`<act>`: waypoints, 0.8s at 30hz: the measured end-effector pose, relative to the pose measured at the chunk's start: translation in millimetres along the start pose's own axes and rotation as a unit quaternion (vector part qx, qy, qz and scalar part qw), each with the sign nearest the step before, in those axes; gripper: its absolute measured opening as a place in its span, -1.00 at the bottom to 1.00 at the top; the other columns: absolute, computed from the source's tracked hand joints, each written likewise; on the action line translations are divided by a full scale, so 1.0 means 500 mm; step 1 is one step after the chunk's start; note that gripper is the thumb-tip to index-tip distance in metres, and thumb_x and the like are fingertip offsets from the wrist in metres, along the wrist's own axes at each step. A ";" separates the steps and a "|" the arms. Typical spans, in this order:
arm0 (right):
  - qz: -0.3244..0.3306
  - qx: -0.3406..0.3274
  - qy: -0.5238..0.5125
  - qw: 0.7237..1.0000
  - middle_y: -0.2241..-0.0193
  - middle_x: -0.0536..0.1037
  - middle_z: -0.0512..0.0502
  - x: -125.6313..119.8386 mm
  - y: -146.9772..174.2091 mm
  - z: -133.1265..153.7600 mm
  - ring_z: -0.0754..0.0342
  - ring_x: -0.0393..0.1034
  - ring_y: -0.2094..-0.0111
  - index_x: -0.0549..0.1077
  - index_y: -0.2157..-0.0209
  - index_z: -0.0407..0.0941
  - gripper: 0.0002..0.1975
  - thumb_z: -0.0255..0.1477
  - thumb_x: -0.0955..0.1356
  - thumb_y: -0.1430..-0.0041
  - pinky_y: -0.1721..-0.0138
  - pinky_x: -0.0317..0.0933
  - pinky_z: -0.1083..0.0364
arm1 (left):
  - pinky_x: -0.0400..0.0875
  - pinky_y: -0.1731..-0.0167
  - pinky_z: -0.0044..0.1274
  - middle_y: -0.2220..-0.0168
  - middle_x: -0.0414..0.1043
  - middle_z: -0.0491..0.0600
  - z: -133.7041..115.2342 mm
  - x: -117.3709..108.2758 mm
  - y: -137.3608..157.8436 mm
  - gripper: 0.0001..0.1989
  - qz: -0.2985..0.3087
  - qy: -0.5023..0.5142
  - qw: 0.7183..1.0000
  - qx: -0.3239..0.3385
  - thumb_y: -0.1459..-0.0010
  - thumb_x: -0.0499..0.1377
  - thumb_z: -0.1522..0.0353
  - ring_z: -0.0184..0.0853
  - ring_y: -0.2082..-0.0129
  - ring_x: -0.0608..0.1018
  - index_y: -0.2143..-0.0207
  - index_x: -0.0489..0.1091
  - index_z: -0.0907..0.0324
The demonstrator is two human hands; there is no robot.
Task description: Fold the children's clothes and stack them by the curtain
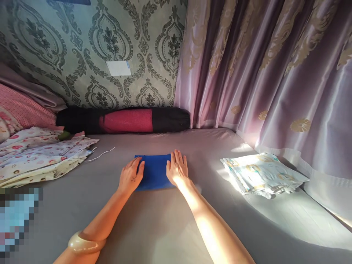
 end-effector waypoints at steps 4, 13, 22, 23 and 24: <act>0.073 0.021 0.000 0.997 -0.34 -0.13 -0.17 0.029 -0.006 -0.034 -0.02 -0.32 -0.35 -0.06 -0.32 -0.32 -0.38 -0.27 -0.05 -0.35 -0.30 -0.35 -0.08 | 0.30 -0.04 -0.31 -0.11 0.37 0.12 0.068 -0.006 -0.017 -0.53 -0.007 0.001 0.998 -0.057 -0.27 -0.15 0.24 -0.12 -0.10 0.40 -0.10 0.30 0.23; 0.109 0.027 0.044 0.993 -0.34 -0.12 -0.19 0.031 -0.009 -0.026 -0.02 -0.34 -0.35 -0.06 -0.32 -0.31 -0.37 -0.27 -0.06 -0.34 -0.30 -0.39 -0.11 | 0.31 -0.02 -0.35 -0.03 0.43 0.10 0.104 0.000 -0.027 -0.60 0.006 0.027 0.996 -0.079 -0.23 -0.08 0.33 -0.17 -0.04 0.44 -0.04 0.34 0.21; 0.092 -0.041 0.015 0.995 -0.34 -0.09 -0.20 0.040 -0.022 0.083 -0.05 -0.31 -0.34 -0.02 -0.31 -0.29 -0.39 -0.26 -0.04 -0.35 -0.29 -0.40 -0.13 | 0.35 0.02 -0.40 0.04 0.48 0.08 0.106 0.002 -0.027 -0.62 0.005 0.063 0.996 -0.069 -0.24 -0.08 0.35 -0.20 0.02 0.49 -0.02 0.36 0.20; 0.090 -0.041 0.016 0.995 -0.33 -0.08 -0.21 0.046 -0.020 0.086 -0.05 -0.30 -0.34 -0.01 -0.31 -0.29 -0.39 -0.26 -0.04 -0.35 -0.29 -0.40 -0.14 | 0.35 0.02 -0.41 0.04 0.47 0.08 0.106 0.003 -0.026 -0.62 0.005 0.067 0.996 -0.066 -0.23 -0.08 0.35 -0.20 0.02 0.49 -0.02 0.36 0.21; 0.084 -0.041 0.018 0.995 -0.33 -0.06 -0.21 0.052 -0.019 0.087 -0.05 -0.29 -0.34 0.00 -0.30 -0.30 -0.39 -0.26 -0.04 -0.35 -0.29 -0.41 -0.14 | 0.35 0.02 -0.41 0.03 0.47 0.07 0.106 0.004 -0.026 -0.62 0.004 0.071 0.995 -0.065 -0.23 -0.07 0.35 -0.20 0.03 0.49 -0.02 0.36 0.21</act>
Point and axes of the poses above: each hand's wrist, its own y-axis away from the middle knuckle, its own x-axis out of the palm, z = x × y, the point moved 6 cm from there along -y, towards the middle knuckle
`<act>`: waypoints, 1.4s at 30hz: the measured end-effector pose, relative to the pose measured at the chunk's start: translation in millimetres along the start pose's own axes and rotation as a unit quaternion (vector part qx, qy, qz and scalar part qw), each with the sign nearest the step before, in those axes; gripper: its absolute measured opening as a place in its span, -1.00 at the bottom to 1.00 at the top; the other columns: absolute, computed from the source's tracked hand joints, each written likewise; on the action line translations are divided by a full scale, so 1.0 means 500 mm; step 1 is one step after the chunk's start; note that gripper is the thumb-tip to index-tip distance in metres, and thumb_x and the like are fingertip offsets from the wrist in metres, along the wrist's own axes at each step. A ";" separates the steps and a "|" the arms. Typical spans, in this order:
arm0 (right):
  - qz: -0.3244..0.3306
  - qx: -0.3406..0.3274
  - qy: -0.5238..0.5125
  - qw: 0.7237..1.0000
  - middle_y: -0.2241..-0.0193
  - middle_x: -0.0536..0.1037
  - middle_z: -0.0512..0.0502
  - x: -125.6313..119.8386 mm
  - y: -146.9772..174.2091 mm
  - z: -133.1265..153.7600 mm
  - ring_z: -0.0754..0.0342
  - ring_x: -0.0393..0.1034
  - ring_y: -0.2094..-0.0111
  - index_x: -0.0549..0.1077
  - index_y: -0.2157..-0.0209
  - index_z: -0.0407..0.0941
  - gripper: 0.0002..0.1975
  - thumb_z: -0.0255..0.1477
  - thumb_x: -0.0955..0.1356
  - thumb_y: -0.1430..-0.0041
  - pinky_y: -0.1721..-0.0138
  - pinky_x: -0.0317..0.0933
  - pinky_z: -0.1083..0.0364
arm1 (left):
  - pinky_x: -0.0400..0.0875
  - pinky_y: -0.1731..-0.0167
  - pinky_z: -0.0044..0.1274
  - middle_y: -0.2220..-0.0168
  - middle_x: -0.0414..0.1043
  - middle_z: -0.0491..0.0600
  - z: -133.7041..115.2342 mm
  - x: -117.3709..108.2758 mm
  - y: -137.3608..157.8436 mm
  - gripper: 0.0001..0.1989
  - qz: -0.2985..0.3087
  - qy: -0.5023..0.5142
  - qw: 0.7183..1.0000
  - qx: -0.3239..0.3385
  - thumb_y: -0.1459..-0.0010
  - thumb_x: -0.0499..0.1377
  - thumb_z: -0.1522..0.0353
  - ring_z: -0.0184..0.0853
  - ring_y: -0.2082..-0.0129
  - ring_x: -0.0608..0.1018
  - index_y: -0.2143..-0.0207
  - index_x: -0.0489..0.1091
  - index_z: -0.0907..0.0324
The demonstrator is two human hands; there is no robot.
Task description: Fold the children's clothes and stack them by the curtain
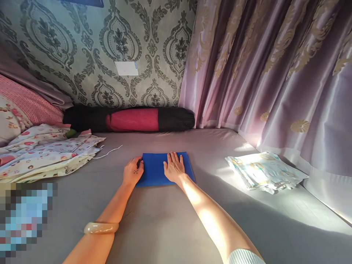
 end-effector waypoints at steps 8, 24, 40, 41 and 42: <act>-0.013 -0.003 0.010 1.000 -0.32 -0.02 -0.22 0.018 -0.001 -0.011 -0.04 -0.28 -0.34 0.01 -0.30 -0.30 -0.39 -0.27 -0.03 -0.34 -0.29 -0.44 -0.16 | 0.34 0.02 -0.43 0.05 0.48 0.08 0.002 0.000 -0.003 -0.65 0.002 0.014 1.000 -0.011 -0.24 -0.03 0.37 -0.20 0.04 0.49 -0.01 0.37 0.23; -0.009 -0.034 -0.056 0.998 -0.32 -0.02 -0.25 0.030 -0.019 0.075 -0.08 -0.28 -0.34 0.02 -0.30 -0.30 -0.39 -0.25 -0.03 -0.34 -0.28 -0.40 -0.20 | 0.36 0.06 -0.44 0.15 0.52 0.12 0.043 -0.016 -0.014 -0.65 -0.011 0.062 0.993 -0.099 -0.21 0.02 0.39 -0.21 0.09 0.54 -0.01 0.40 0.25; -0.012 -0.088 -0.091 0.992 -0.33 -0.07 -0.26 0.018 -0.023 0.167 -0.10 -0.29 -0.34 0.02 -0.29 -0.31 -0.39 -0.27 0.00 -0.34 -0.28 -0.36 -0.22 | 0.39 0.15 -0.45 0.27 0.55 0.08 0.061 -0.035 -0.017 -0.65 -0.035 0.102 0.983 -0.146 -0.19 0.02 0.39 -0.21 0.18 0.56 0.03 0.44 0.22; -0.011 -0.090 -0.093 0.992 -0.33 -0.07 -0.25 0.024 -0.022 0.173 -0.10 -0.28 -0.34 0.01 -0.30 -0.31 -0.39 -0.26 0.00 -0.34 -0.28 -0.35 -0.22 | 0.39 0.15 -0.46 0.26 0.55 0.09 0.061 -0.035 -0.017 -0.65 -0.035 0.101 0.983 -0.147 -0.19 0.02 0.39 -0.21 0.19 0.56 0.03 0.44 0.23; -0.012 -0.090 -0.094 0.991 -0.33 -0.07 -0.25 0.028 -0.021 0.175 -0.09 -0.28 -0.34 0.01 -0.30 -0.31 -0.39 -0.26 0.00 -0.34 -0.28 -0.35 -0.21 | 0.39 0.15 -0.46 0.26 0.55 0.09 0.062 -0.035 -0.017 -0.65 -0.037 0.101 0.983 -0.147 -0.18 0.02 0.39 -0.21 0.19 0.56 0.03 0.44 0.23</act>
Point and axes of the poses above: each hand's wrist, its own y-axis away from the middle knuckle, its own x-axis out of the palm, z = x × y, the point moved 6 cm from there along -y, towards the middle knuckle
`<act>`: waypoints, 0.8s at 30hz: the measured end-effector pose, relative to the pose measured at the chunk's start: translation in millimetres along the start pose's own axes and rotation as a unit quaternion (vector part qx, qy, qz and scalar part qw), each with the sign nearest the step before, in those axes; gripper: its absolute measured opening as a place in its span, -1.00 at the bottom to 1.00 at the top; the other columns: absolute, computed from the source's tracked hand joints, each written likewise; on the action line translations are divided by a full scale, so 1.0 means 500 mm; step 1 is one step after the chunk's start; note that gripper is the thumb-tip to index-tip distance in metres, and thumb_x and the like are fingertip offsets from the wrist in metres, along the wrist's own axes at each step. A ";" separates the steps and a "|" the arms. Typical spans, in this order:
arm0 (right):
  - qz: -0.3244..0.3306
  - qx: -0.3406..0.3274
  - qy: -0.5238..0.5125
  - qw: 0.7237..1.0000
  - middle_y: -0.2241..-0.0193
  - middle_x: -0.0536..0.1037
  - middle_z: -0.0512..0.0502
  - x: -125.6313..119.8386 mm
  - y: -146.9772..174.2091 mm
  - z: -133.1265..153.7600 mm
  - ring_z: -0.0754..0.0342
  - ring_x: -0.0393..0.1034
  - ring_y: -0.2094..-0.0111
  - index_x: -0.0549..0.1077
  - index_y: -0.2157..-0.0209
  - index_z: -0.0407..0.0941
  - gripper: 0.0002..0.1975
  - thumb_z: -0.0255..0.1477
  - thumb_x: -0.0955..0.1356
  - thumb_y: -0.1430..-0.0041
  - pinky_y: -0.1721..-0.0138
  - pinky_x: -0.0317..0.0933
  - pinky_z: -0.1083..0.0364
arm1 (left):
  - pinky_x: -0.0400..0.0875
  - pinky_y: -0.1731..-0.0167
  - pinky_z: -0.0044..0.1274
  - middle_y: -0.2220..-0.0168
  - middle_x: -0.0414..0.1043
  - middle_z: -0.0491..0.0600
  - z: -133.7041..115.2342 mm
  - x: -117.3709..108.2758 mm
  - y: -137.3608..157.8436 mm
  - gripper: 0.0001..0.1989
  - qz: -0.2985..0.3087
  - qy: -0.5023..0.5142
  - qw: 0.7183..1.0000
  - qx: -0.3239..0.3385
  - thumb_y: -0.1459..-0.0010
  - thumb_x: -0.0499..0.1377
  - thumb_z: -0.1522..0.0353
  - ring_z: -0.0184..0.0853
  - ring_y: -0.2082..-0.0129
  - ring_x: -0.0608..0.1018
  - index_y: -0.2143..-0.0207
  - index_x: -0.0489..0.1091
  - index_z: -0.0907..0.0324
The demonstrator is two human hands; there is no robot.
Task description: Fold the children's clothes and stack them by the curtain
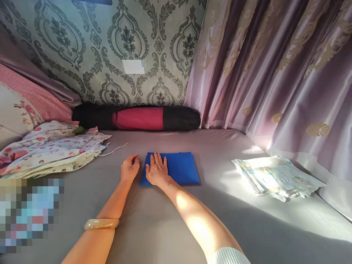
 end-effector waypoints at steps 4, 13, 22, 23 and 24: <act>-0.008 0.004 0.007 1.000 -0.33 -0.06 -0.25 0.009 0.003 -0.004 -0.08 -0.25 -0.34 0.00 -0.30 -0.29 -0.40 -0.27 0.01 -0.34 -0.28 -0.36 -0.19 | 0.39 0.14 -0.46 0.25 0.55 0.08 0.004 0.003 -0.003 -0.67 -0.006 0.003 1.000 0.004 -0.17 0.03 0.40 -0.22 0.18 0.56 0.05 0.45 0.21; -0.003 -0.003 0.027 1.000 -0.32 -0.05 -0.30 -0.001 -0.023 0.016 -0.13 -0.23 -0.33 0.06 -0.27 -0.33 -0.42 -0.31 0.03 -0.33 -0.26 -0.35 -0.24 | 0.38 0.11 -0.45 0.20 0.55 0.08 0.004 0.002 -0.005 -0.67 -0.009 0.013 1.000 -0.002 -0.17 0.03 0.41 -0.22 0.15 0.56 0.05 0.45 0.20; -0.007 -0.040 0.044 0.998 -0.26 0.14 -0.33 0.018 -0.053 0.034 -0.09 -0.18 -0.32 0.13 -0.24 -0.34 -0.43 -0.31 0.04 -0.33 -0.28 -0.37 -0.18 | 0.40 0.15 -0.45 0.27 0.56 0.07 0.003 -0.006 -0.005 -0.67 -0.016 0.019 1.000 -0.008 -0.17 0.02 0.41 -0.24 0.22 0.57 0.07 0.45 0.20; -0.008 -0.039 0.045 0.998 -0.26 0.14 -0.33 0.019 -0.053 0.033 -0.09 -0.18 -0.31 0.12 -0.24 -0.34 -0.43 -0.31 0.04 -0.33 -0.28 -0.37 -0.18 | 0.40 0.15 -0.45 0.27 0.56 0.07 0.004 -0.006 -0.005 -0.67 -0.017 0.019 1.000 -0.008 -0.17 0.01 0.41 -0.24 0.22 0.57 0.07 0.45 0.20; -0.008 -0.039 0.045 0.998 -0.26 0.14 -0.33 0.020 -0.053 0.032 -0.09 -0.18 -0.31 0.12 -0.24 -0.34 -0.43 -0.31 0.04 -0.33 -0.28 -0.37 -0.18 | 0.40 0.15 -0.45 0.27 0.56 0.08 0.004 -0.006 -0.006 -0.67 -0.017 0.019 1.000 -0.008 -0.17 0.01 0.41 -0.24 0.23 0.57 0.07 0.45 0.20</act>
Point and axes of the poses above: each hand's wrist, its own y-axis away from the middle knuckle, its own x-axis out of the palm, z = x × y, the point moved 6 cm from there along -y, towards the middle knuckle
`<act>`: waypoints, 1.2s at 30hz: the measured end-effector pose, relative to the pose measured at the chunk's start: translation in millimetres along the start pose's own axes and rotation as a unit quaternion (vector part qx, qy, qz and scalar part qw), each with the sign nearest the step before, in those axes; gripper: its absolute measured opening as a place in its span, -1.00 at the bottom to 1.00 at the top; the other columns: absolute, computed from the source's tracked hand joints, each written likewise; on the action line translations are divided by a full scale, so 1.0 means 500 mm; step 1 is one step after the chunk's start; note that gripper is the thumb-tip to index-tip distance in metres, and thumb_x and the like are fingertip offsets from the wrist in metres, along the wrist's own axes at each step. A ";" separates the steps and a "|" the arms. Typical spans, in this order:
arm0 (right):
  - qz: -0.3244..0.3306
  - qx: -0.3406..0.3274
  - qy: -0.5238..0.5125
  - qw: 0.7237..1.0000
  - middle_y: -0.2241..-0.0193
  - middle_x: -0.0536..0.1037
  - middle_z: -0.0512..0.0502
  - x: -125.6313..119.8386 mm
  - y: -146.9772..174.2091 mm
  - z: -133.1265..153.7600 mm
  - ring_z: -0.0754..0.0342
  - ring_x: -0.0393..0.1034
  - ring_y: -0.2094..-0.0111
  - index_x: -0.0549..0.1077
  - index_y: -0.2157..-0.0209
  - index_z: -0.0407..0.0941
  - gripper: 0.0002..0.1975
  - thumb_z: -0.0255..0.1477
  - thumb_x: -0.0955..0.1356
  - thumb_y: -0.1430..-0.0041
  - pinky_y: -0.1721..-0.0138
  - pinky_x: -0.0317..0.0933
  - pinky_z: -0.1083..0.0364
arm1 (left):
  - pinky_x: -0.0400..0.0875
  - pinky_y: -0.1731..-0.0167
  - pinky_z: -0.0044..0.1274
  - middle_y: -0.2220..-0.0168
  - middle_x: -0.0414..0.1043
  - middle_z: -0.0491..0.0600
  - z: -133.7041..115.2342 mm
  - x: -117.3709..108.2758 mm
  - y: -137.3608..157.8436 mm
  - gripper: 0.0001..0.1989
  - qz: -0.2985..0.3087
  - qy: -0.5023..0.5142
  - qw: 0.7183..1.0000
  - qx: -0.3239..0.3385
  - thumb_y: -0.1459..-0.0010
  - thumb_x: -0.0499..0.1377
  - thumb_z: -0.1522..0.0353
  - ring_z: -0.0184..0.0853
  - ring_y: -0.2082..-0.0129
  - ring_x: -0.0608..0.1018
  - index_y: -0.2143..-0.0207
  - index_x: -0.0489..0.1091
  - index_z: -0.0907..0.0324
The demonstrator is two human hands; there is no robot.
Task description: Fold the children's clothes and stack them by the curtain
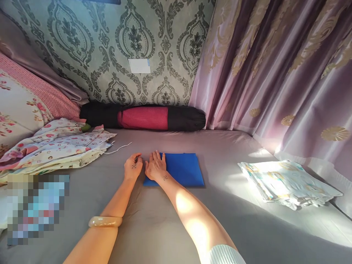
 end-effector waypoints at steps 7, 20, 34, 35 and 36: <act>0.013 0.006 -0.006 1.000 -0.29 0.05 -0.30 -0.007 0.010 0.006 -0.11 -0.24 -0.33 0.11 -0.26 -0.31 -0.43 -0.30 0.02 -0.33 -0.27 -0.35 -0.20 | 0.38 0.12 -0.43 0.24 0.55 0.08 0.001 -0.003 -0.003 -0.66 -0.002 0.009 1.000 0.000 -0.17 0.00 0.42 -0.22 0.20 0.55 0.06 0.45 0.22; -0.001 -0.047 -0.027 0.999 -0.31 -0.02 -0.29 -0.001 0.099 0.046 -0.09 -0.28 -0.34 0.07 -0.27 -0.34 -0.42 -0.31 0.04 -0.33 -0.29 -0.39 -0.17 | 0.39 0.10 -0.43 0.21 0.55 0.10 0.006 -0.001 -0.001 -0.65 -0.002 0.000 1.000 0.018 -0.15 0.00 0.42 -0.22 0.18 0.56 0.05 0.44 0.23; 0.021 0.063 0.002 0.998 -0.31 0.01 -0.21 -0.041 0.063 -0.114 -0.05 -0.24 -0.33 0.06 -0.28 -0.29 -0.43 -0.33 0.01 -0.33 -0.28 -0.34 -0.19 | 0.21 -0.16 -0.40 -0.11 0.37 0.06 -0.068 0.091 0.049 -0.64 0.140 -0.042 0.948 0.284 -0.24 -0.01 0.34 -0.25 -0.17 0.35 -0.06 0.35 0.17; 0.023 0.063 0.006 0.998 -0.31 0.01 -0.20 -0.037 0.063 -0.121 -0.04 -0.24 -0.33 0.05 -0.29 -0.28 -0.43 -0.33 0.00 -0.33 -0.28 -0.34 -0.19 | 0.18 -0.18 -0.38 -0.14 0.34 0.06 -0.067 0.095 0.051 -0.63 0.149 -0.060 0.945 0.284 -0.24 -0.01 0.35 -0.24 -0.20 0.31 -0.07 0.34 0.18; 0.022 0.063 0.010 0.998 -0.31 0.01 -0.20 -0.034 0.064 -0.125 -0.04 -0.23 -0.33 0.05 -0.29 -0.28 -0.43 -0.33 0.00 -0.33 -0.28 -0.35 -0.19 | 0.17 -0.19 -0.38 -0.16 0.32 0.06 -0.067 0.098 0.053 -0.62 0.157 -0.073 0.944 0.282 -0.24 -0.01 0.36 -0.24 -0.21 0.29 -0.09 0.32 0.18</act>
Point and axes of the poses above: each hand's wrist, its own y-axis away from the middle knuckle, its own x-axis out of the palm, z = x × y, the point moved 6 cm from there along -y, towards the middle knuckle
